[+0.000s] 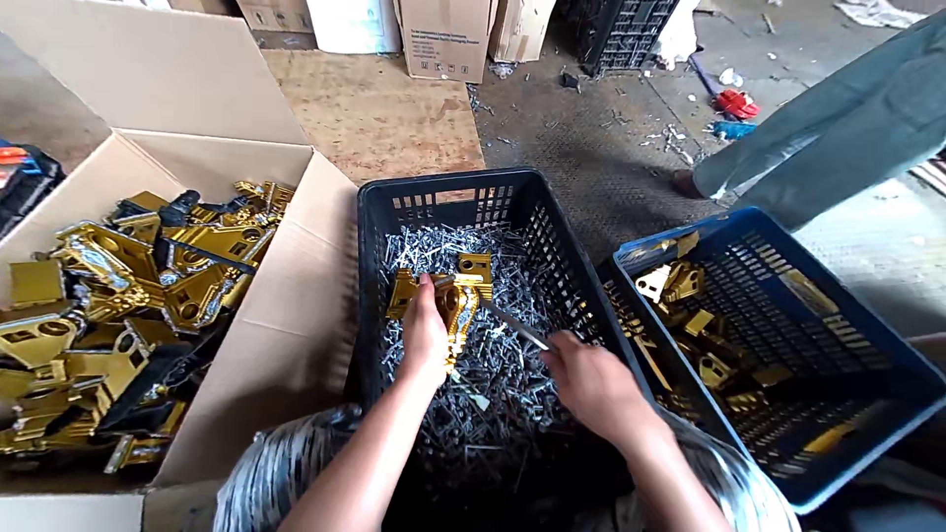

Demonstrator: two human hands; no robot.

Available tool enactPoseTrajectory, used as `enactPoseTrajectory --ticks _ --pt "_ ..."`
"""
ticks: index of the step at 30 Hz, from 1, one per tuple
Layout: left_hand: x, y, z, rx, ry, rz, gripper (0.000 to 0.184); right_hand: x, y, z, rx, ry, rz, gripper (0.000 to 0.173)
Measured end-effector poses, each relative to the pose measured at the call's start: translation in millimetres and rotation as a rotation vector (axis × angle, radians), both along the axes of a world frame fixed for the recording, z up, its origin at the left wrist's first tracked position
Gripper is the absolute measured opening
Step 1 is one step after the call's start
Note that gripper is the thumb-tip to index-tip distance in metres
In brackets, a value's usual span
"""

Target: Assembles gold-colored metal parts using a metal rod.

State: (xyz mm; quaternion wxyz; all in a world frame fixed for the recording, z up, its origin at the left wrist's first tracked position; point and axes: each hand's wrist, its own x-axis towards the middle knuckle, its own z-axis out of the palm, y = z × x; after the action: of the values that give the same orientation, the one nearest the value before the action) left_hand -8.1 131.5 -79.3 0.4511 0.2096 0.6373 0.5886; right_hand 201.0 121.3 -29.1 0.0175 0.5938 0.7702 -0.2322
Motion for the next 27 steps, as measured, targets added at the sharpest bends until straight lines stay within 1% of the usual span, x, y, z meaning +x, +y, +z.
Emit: enactPoseTrajectory --ticks 2,3,4,5,6,7,8,9,12,13,14,15,16,17,18,19,21,22,23,24,25,26,27 --pt "5.2 -0.4 0.8 0.002 0.039 -0.008 0.062 12.5 -20.9 2.7 0.494 0.307 -0.026 0.035" --pt "8.2 -1.3 1.4 0.000 0.041 -0.017 0.062 9.8 -28.5 -3.4 0.651 0.489 -0.043 0.039" --pt "10.5 -2.9 2.2 0.003 0.043 -0.037 0.062 2.6 -35.2 -15.1 0.732 0.622 -0.057 0.044" --pt "12.9 -4.6 3.2 0.003 0.047 -0.052 0.060 -5.8 -41.1 -30.2 0.745 0.652 -0.063 0.046" --pt "15.1 -6.3 3.8 -0.004 0.051 -0.057 0.059 -13.0 -44.0 -44.3 0.710 0.604 -0.051 0.041" --pt "16.3 -7.3 2.2 -0.009 0.054 -0.058 0.058 -18.1 -45.0 -52.7 0.606 0.541 -0.045 0.037" --pt "15.6 -7.4 -1.0 -0.015 0.059 -0.054 0.057 -20.8 -45.0 -54.0 0.514 0.521 -0.055 0.034" --pt "14.3 -7.8 -1.1 -0.020 0.063 -0.061 0.057 -21.2 -44.4 -48.9 0.500 0.558 -0.070 0.033" --pt "16.2 -13.3 0.6 -0.038 0.048 -0.070 0.058 -17.5 -48.8 -32.6 0.694 0.836 -0.079 0.042" --pt "16.6 -13.3 1.3 -0.039 0.038 -0.074 0.058 -19.0 -49.8 -35.0 0.730 0.837 -0.080 0.043" --pt "16.3 -13.5 2.3 -0.041 0.024 -0.086 0.058 -21.0 -51.7 -42.0 0.701 0.750 -0.077 0.041" --pt "16.6 -13.6 2.2 -0.049 0.014 -0.089 0.057 -24.1 -53.3 -50.5 0.586 0.620 -0.075 0.037" --pt "16.2 -12.5 -1.3 -0.058 -0.001 -0.074 0.056 -26.2 -53.7 -57.1 0.395 0.517 -0.079 0.036" --pt "14.0 -11.2 -5.9 -0.069 -0.010 -0.060 0.055 -27.7 -53.3 -59.0 0.293 0.472 -0.087 0.035" --pt "12.4 -9.2 -7.2 -0.078 -0.008 -0.053 0.055 -26.8 -52.1 -55.0 0.315 0.501 -0.091 0.035" --pt "12.4 -8.6 -5.9 -0.081 -0.002 -0.058 0.056 -24.2 -50.6 -48.2 0.427 0.586 -0.085 0.035" --pt "14.1 -12.8 -4.9 -0.100 0.014 -0.073 0.060 -20.9 -51.6 -40.7 0.652 0.769 -0.067 0.041" --pt "15.0 -12.1 -3.5 -0.100 0.015 -0.078 0.060 -21.1 -50.5 -43.0 0.698 0.775 -0.063 0.042" --pt "16.1 -11.3 -1.5 -0.094 0.011 -0.087 0.060 -21.6 -51.4 -47.9 0.652 0.688 -0.060 0.040" --pt "18.0 -10.6 -1.3 -0.087 0.009 -0.086 0.058 -23.5 -52.6 -52.8 0.490 0.563 -0.071 0.038" --pt "17.9 -9.4 -4.4 -0.085 0.005 -0.075 0.057 -25.1 -51.7 -55.2 0.271 0.471 -0.091 0.038" --pt "14.9 -8.0 -8.1 -0.087 0.009 -0.072 0.057 -26.5 -49.2 -55.4 0.184 0.440 -0.107 0.038" --pt "13.5 -5.5 -8.7 -0.090 0.023 -0.068 0.057 -24.8 -46.5 -50.8 0.230 0.483 -0.112 0.036"
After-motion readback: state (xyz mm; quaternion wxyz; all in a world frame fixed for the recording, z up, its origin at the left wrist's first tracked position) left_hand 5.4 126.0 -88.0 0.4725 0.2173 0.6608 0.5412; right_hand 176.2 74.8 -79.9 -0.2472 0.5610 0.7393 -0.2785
